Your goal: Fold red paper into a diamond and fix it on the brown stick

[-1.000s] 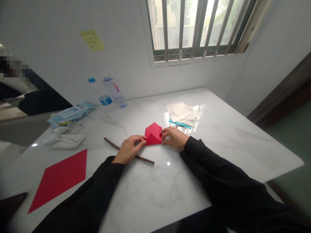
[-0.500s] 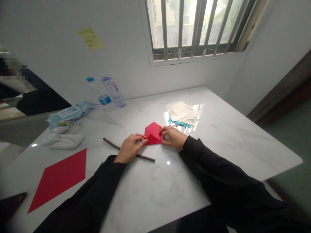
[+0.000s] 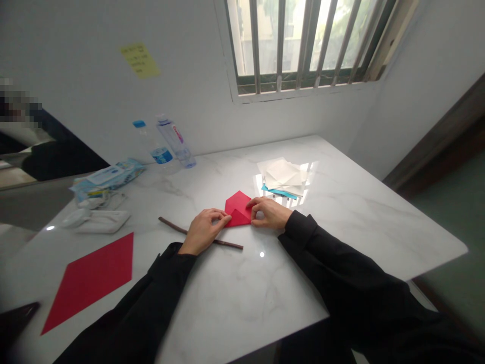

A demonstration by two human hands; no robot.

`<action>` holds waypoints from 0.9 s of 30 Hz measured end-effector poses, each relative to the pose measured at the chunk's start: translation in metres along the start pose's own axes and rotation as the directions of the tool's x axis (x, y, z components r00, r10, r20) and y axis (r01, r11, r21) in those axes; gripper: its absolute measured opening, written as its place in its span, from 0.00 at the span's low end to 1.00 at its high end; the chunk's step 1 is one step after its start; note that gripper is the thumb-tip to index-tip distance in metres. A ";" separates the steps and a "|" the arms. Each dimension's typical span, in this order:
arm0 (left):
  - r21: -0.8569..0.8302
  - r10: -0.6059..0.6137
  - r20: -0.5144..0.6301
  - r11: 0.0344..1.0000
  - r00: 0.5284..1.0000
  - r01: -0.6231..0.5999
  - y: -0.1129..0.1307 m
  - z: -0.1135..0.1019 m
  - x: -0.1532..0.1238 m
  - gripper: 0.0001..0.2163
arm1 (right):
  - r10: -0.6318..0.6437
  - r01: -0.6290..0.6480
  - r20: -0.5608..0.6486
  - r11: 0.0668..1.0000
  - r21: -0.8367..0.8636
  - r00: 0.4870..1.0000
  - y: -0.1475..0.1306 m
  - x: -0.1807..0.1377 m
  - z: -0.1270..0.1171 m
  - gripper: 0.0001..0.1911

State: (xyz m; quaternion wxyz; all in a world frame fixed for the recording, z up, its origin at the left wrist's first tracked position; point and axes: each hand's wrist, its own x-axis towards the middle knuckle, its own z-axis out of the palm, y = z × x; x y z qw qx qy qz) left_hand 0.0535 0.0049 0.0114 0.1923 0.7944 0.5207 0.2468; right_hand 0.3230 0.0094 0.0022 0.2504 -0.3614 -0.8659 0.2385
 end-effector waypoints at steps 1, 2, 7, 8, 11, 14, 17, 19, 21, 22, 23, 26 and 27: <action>0.005 0.001 -0.001 1.000 1.000 -0.001 0.000 0.000 0.000 0.16 | -0.002 0.002 0.001 1.000 0.002 1.000 0.000 0.000 0.000 0.04; 0.012 0.003 -0.003 1.000 1.000 -0.003 0.001 0.000 0.000 0.16 | -0.002 0.002 0.000 1.000 0.006 1.000 0.001 0.000 0.000 0.04; 0.044 0.015 -0.013 0.999 1.000 -0.014 0.003 0.001 0.001 0.15 | 0.008 -0.007 -0.021 1.000 0.028 1.000 0.001 0.001 0.002 0.03; 0.047 0.017 -0.017 0.999 1.000 -0.016 0.003 0.002 0.001 0.15 | 0.002 -0.001 -0.030 0.999 0.037 1.000 0.001 0.001 0.002 0.02; 0.052 0.023 -0.026 0.998 0.999 -0.022 0.001 0.004 0.001 0.16 | -0.030 0.033 -0.046 0.997 0.070 0.999 0.000 0.002 0.001 0.11; 0.051 0.023 -0.029 0.998 0.999 -0.022 0.000 0.005 0.001 0.16 | -0.039 0.043 -0.050 0.996 0.081 0.998 0.000 0.003 0.001 0.16; 0.051 0.020 -0.029 0.999 0.999 -0.019 0.000 0.005 0.001 0.17 | -0.056 0.060 -0.052 0.995 0.083 0.997 0.002 0.003 0.002 0.18; 0.050 0.020 -0.024 0.999 1.000 -0.019 0.000 0.004 0.001 0.17 | -0.063 0.069 -0.063 0.993 0.093 0.996 0.002 0.002 0.003 0.19; 0.048 0.019 -0.017 0.999 1.000 -0.018 0.001 0.004 0.001 0.17 | -0.057 0.065 -0.083 0.993 0.095 0.995 0.001 0.001 0.004 0.23; 0.047 0.018 -0.014 0.999 1.000 -0.017 0.001 0.004 0.001 0.17 | -0.053 0.061 -0.088 0.994 0.089 0.995 -0.001 0.000 0.004 0.24; 0.046 0.018 -0.014 0.999 1.000 -0.017 0.000 0.004 0.001 0.17 | -0.052 0.059 -0.084 0.995 0.077 0.995 -0.003 0.000 0.005 0.24; 0.046 0.017 -0.016 0.999 1.000 -0.016 0.000 0.004 0.001 0.16 | -0.050 0.051 -0.060 0.999 0.018 0.997 -0.010 0.000 0.005 0.15; 0.047 0.018 -0.017 0.999 1.000 -0.017 0.000 0.005 0.001 0.16 | -0.046 0.046 -0.062 0.999 0.005 0.997 -0.012 0.000 0.005 0.11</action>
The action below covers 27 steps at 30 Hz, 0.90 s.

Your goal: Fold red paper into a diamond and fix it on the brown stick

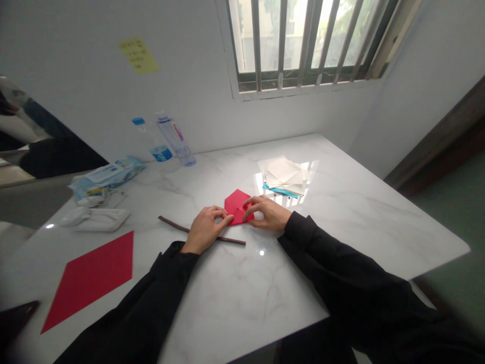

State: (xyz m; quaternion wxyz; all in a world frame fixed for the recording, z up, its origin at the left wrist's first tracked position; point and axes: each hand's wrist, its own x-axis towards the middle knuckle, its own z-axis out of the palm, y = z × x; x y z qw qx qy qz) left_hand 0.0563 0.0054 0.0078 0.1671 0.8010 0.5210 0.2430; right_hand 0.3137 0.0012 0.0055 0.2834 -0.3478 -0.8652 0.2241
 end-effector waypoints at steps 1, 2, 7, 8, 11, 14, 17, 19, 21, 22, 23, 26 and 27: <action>0.001 0.002 0.001 1.000 1.000 -0.002 0.000 0.000 0.000 0.16 | 0.005 -0.005 -0.007 1.000 -0.007 1.000 -0.001 0.001 0.001 0.07; 0.003 0.005 0.002 1.000 1.000 -0.005 0.000 0.000 0.000 0.16 | 0.011 -0.012 -0.018 1.000 -0.008 1.000 -0.002 0.002 0.002 0.05; 0.048 0.051 0.008 0.998 0.999 -0.051 0.003 0.000 0.000 0.15 | 0.042 -0.044 -0.050 0.998 -0.038 0.998 -0.003 0.006 0.008 0.05; 0.065 0.066 0.005 0.996 0.998 -0.066 0.004 0.000 0.000 0.15 | 0.046 -0.048 -0.054 0.998 -0.044 0.997 -0.003 0.007 0.009 0.05; 0.100 0.110 -0.007 0.989 0.994 -0.109 0.006 0.000 -0.002 0.10 | 0.053 -0.056 -0.061 0.997 -0.047 0.997 -0.003 0.006 0.010 0.05; 0.101 0.139 -0.012 0.985 0.990 -0.137 0.005 -0.001 -0.004 0.08 | 0.059 -0.062 -0.063 0.997 -0.048 0.996 -0.002 0.006 0.010 0.05; 0.073 0.174 0.018 0.982 0.985 -0.175 0.002 -0.003 -0.005 0.09 | 0.067 -0.070 -0.063 0.996 -0.048 0.996 0.000 0.005 0.010 0.05; 0.056 0.198 0.040 0.978 0.979 -0.200 0.000 -0.004 -0.006 0.10 | 0.072 -0.075 -0.062 0.996 -0.046 0.995 0.001 0.005 0.009 0.05; 0.053 0.212 0.046 0.975 0.976 -0.214 -0.003 -0.004 -0.006 0.10 | 0.076 -0.078 -0.061 0.996 -0.045 0.995 0.001 0.005 0.009 0.05; 0.056 0.214 0.043 0.975 0.976 -0.217 -0.003 -0.004 -0.006 0.10 | 0.075 -0.077 -0.059 0.996 -0.043 0.995 0.002 0.005 0.008 0.05; 0.060 0.215 0.040 0.974 0.976 -0.217 -0.004 -0.004 -0.006 0.10 | 0.070 -0.072 -0.054 0.997 -0.041 0.996 0.002 0.005 0.007 0.05; 0.064 0.205 0.035 0.976 0.978 -0.207 -0.003 -0.004 -0.006 0.10 | 0.040 -0.041 -0.023 0.999 -0.036 0.999 0.003 0.004 0.004 0.09; 0.064 0.201 0.032 0.977 0.979 -0.203 -0.003 -0.004 -0.005 0.10 | 0.029 -0.029 -0.009 0.999 -0.035 1.000 0.004 0.004 0.002 0.11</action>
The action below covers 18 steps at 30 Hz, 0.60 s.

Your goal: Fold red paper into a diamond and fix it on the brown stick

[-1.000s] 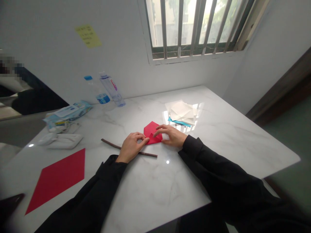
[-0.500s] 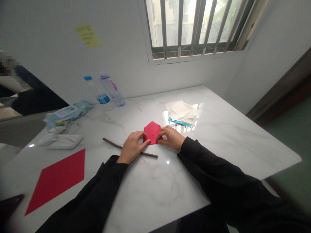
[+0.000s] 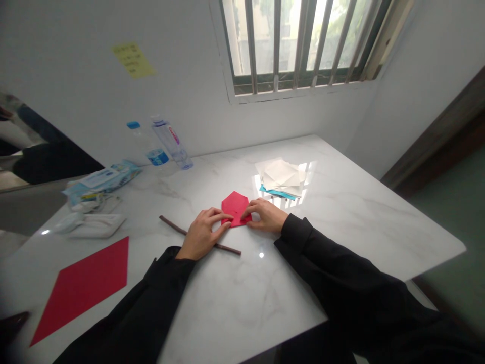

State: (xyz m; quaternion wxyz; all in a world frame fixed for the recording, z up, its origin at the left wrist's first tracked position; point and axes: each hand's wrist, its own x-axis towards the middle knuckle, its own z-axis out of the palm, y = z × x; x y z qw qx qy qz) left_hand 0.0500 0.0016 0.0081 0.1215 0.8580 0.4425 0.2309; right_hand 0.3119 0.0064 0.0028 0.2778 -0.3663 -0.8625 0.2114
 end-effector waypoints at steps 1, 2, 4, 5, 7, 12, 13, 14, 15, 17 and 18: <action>0.000 -0.004 -0.002 1.000 1.000 0.004 0.000 0.000 0.000 0.10 | -0.009 0.009 0.012 1.000 0.000 1.000 0.001 0.000 -0.001 0.12; 0.001 -0.009 -0.005 1.000 1.000 0.009 0.000 0.000 0.000 0.10 | -0.013 0.014 0.021 1.000 0.000 1.000 0.001 0.000 -0.002 0.13; 0.005 -0.020 -0.016 1.000 1.000 0.020 0.001 0.000 0.000 0.10 | -0.014 0.014 0.025 1.000 0.000 1.000 0.002 -0.001 -0.003 0.15; 0.007 -0.024 -0.020 1.000 1.000 0.024 0.000 0.000 0.000 0.10 | -0.013 0.013 0.024 1.000 0.001 1.000 0.003 -0.001 -0.003 0.15; 0.007 -0.029 -0.024 1.000 0.999 0.029 0.000 0.001 0.000 0.10 | -0.019 0.018 0.024 1.000 0.004 1.000 0.003 -0.001 -0.002 0.16; 0.005 -0.045 -0.028 0.999 0.999 0.045 0.001 0.001 0.001 0.10 | -0.030 0.029 0.054 1.000 0.009 0.998 0.010 -0.003 -0.002 0.24; 0.005 -0.047 -0.029 0.999 0.998 0.048 0.001 0.001 0.001 0.10 | -0.028 0.027 0.064 1.000 0.015 0.998 0.012 -0.003 -0.003 0.26; 0.004 -0.049 -0.031 0.999 0.998 0.049 0.001 0.001 0.001 0.10 | -0.025 0.023 0.072 0.999 0.025 0.997 0.013 -0.003 -0.004 0.28; 0.005 -0.049 -0.033 0.999 0.998 0.049 0.001 0.002 0.001 0.10 | -0.022 0.019 0.079 0.999 0.036 0.997 0.015 -0.004 -0.004 0.30; 0.008 -0.048 -0.035 0.999 0.998 0.048 0.001 0.002 0.001 0.10 | -0.018 0.013 0.088 0.998 0.058 0.996 0.017 -0.004 -0.006 0.30; 0.010 -0.048 -0.035 0.999 0.998 0.049 0.001 0.002 0.001 0.10 | -0.020 0.014 0.091 0.998 0.066 0.996 0.018 -0.005 -0.006 0.29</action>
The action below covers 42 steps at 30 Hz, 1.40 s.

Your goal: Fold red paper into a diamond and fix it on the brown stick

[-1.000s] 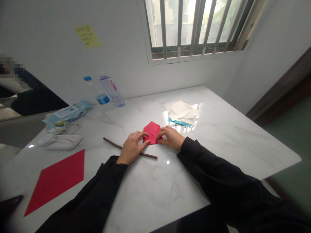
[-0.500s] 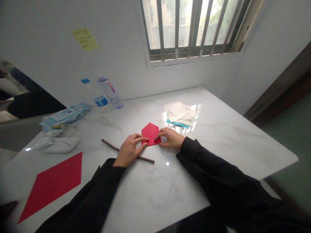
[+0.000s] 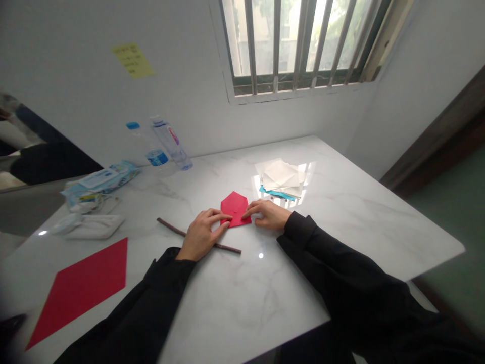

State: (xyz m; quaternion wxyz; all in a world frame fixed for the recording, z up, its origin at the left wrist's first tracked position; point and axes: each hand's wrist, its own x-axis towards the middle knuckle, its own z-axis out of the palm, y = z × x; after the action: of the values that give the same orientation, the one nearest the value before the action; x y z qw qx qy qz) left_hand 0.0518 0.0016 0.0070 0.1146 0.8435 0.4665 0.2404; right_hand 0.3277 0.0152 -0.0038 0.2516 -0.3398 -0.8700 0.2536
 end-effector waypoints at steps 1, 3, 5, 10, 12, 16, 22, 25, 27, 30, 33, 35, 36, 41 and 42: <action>0.001 -0.001 -0.001 1.000 1.000 0.001 0.000 0.000 0.000 0.10 | -0.003 0.003 0.002 1.000 0.004 1.000 0.000 0.000 0.000 0.27; -0.001 -0.004 0.000 1.000 1.000 0.004 0.000 0.000 0.000 0.10 | -0.008 0.008 0.001 1.000 0.004 1.000 0.000 0.000 0.000 0.22; -0.006 -0.010 0.002 1.000 1.000 0.010 0.000 0.000 0.000 0.11 | -0.004 0.004 -0.006 1.000 -0.001 1.000 -0.002 0.000 0.000 0.17; -0.013 -0.017 0.000 1.000 1.000 0.017 0.001 -0.001 0.001 0.11 | -0.014 0.013 -0.029 1.000 -0.016 0.999 -0.004 0.002 0.002 0.11; -0.013 -0.016 0.002 1.000 1.000 0.016 0.001 -0.001 0.001 0.11 | -0.020 0.020 -0.036 1.000 -0.024 0.999 -0.004 0.002 0.002 0.11; -0.013 -0.012 0.006 1.000 1.000 0.012 0.000 0.000 0.000 0.11 | -0.034 0.033 -0.056 0.999 -0.012 0.998 -0.003 0.001 0.004 0.12; -0.042 0.006 0.044 0.999 0.999 -0.004 -0.009 -0.001 0.002 0.14 | -0.020 0.020 -0.074 1.000 -0.001 0.997 -0.005 0.003 0.007 0.08; -0.074 -0.003 0.088 0.997 0.996 0.010 -0.015 -0.003 0.003 0.19 | -0.001 0.001 -0.095 1.000 0.000 0.995 -0.006 0.004 0.008 0.07; -0.090 -0.010 0.105 0.996 0.994 0.020 -0.016 -0.004 0.004 0.21 | 0.004 -0.004 -0.107 1.000 -0.002 0.994 -0.007 0.004 0.008 0.08; -0.103 -0.001 0.110 0.995 0.994 0.012 -0.015 -0.006 0.004 0.18 | 0.003 -0.004 -0.108 1.000 -0.005 0.994 -0.008 0.003 0.008 0.08; -0.100 0.020 0.097 0.995 0.995 -0.011 -0.012 -0.007 0.004 0.11 | 0.006 -0.007 -0.106 1.000 -0.012 0.994 -0.010 0.003 0.008 0.08; -0.089 0.025 0.089 0.996 0.996 -0.017 -0.011 -0.007 0.003 0.10 | 0.008 -0.009 -0.109 1.000 -0.013 0.994 -0.011 0.003 0.008 0.08; -0.084 0.024 0.087 0.996 0.996 -0.017 -0.010 -0.007 0.003 0.10 | 0.008 -0.009 -0.111 1.000 -0.012 0.994 -0.011 0.003 0.007 0.08; -0.056 0.039 0.082 0.998 0.996 -0.035 -0.009 -0.004 0.001 0.09 | -0.002 -0.002 -0.121 0.999 -0.039 0.993 -0.011 0.001 0.007 0.07; -0.050 0.044 0.077 0.998 0.996 -0.040 -0.008 -0.003 0.001 0.09 | -0.006 -0.002 -0.127 0.998 -0.059 0.992 -0.012 0.001 0.008 0.07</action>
State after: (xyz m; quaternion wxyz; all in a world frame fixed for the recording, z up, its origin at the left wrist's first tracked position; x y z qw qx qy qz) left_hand 0.0444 0.0070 0.0067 0.1482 0.8588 0.4379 0.2208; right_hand 0.3168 0.0062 -0.0023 0.2966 -0.3616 -0.8597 0.2056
